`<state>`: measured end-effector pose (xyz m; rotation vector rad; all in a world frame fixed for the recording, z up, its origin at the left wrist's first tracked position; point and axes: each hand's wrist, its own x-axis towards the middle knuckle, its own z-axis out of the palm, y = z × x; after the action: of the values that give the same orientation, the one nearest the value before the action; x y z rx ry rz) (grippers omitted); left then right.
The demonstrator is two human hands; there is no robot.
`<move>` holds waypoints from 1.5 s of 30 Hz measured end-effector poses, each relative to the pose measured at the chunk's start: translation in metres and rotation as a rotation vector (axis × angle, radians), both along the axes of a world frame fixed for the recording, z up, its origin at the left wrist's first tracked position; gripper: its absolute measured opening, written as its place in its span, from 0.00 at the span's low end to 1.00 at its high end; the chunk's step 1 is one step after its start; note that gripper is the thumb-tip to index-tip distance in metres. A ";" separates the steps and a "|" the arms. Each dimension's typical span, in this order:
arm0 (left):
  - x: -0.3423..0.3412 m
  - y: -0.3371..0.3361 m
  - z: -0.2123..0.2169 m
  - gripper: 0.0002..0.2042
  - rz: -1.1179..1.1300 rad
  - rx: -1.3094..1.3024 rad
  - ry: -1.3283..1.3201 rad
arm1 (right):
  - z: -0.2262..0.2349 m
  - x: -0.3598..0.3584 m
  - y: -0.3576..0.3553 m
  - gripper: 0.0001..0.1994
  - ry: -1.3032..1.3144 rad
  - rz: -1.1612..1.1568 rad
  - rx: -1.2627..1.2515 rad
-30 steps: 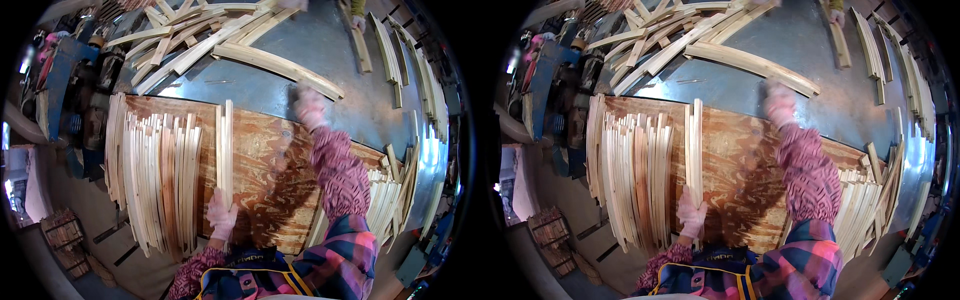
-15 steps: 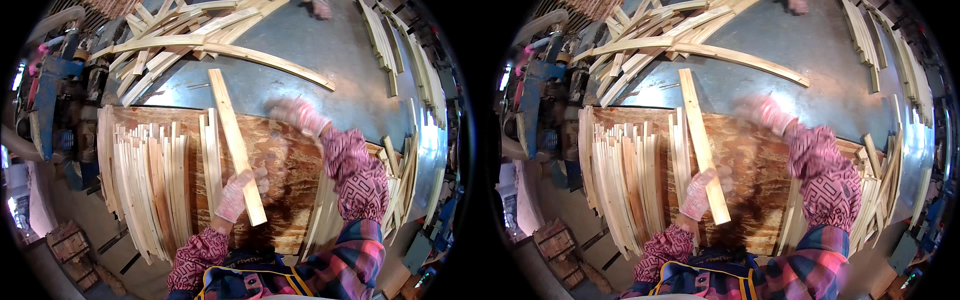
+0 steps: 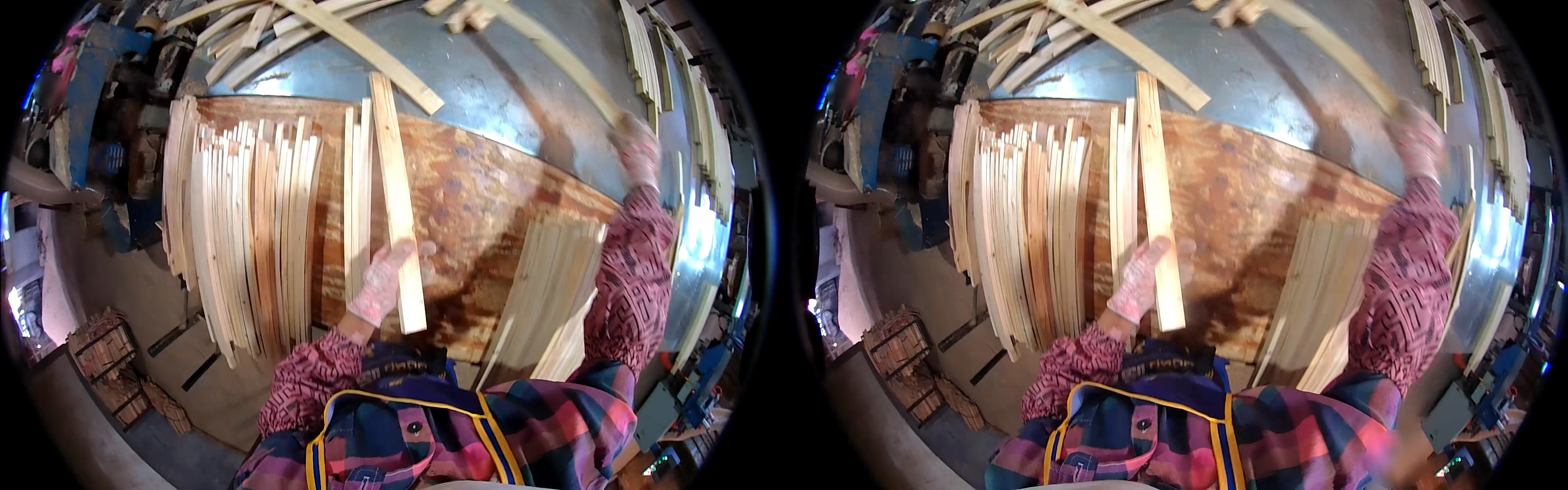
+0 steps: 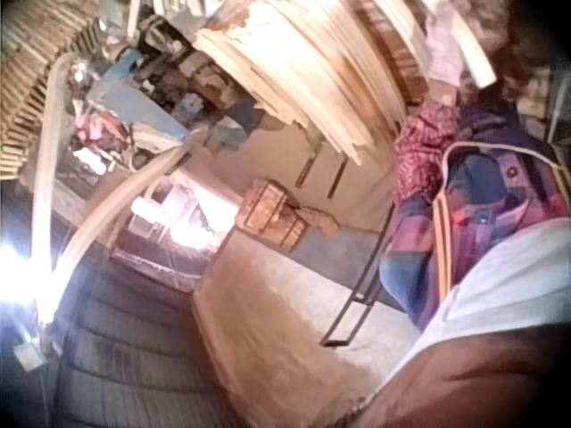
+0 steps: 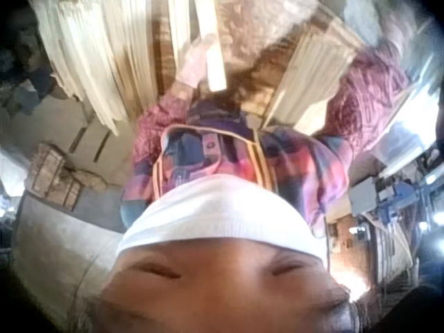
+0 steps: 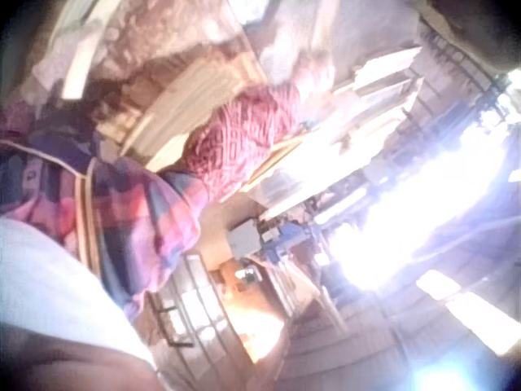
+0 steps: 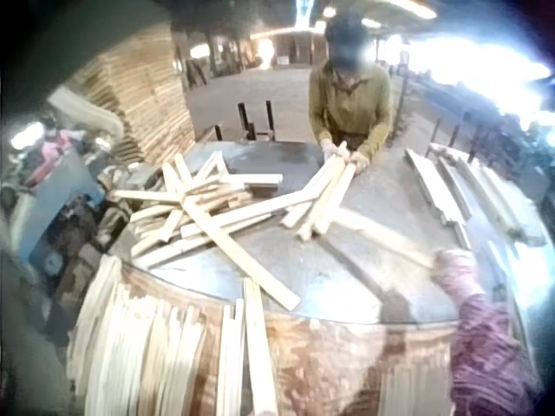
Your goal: The person sorts and stacks thin wooden strips on a workbench. They pick up individual strips, inspect them, and place them into a growing pile, occasionally rearranging the stack to keep it neat.
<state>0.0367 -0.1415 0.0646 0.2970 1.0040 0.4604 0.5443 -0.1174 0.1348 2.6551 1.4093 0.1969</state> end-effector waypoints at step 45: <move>-0.063 -0.003 -0.040 0.40 -0.627 1.230 1.245 | 0.104 -0.174 -0.035 0.33 1.162 -0.036 -0.226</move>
<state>-0.0266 -0.1448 0.0244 2.1299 1.5986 0.2181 0.3701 -0.1525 0.2393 2.5877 1.4009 -1.6152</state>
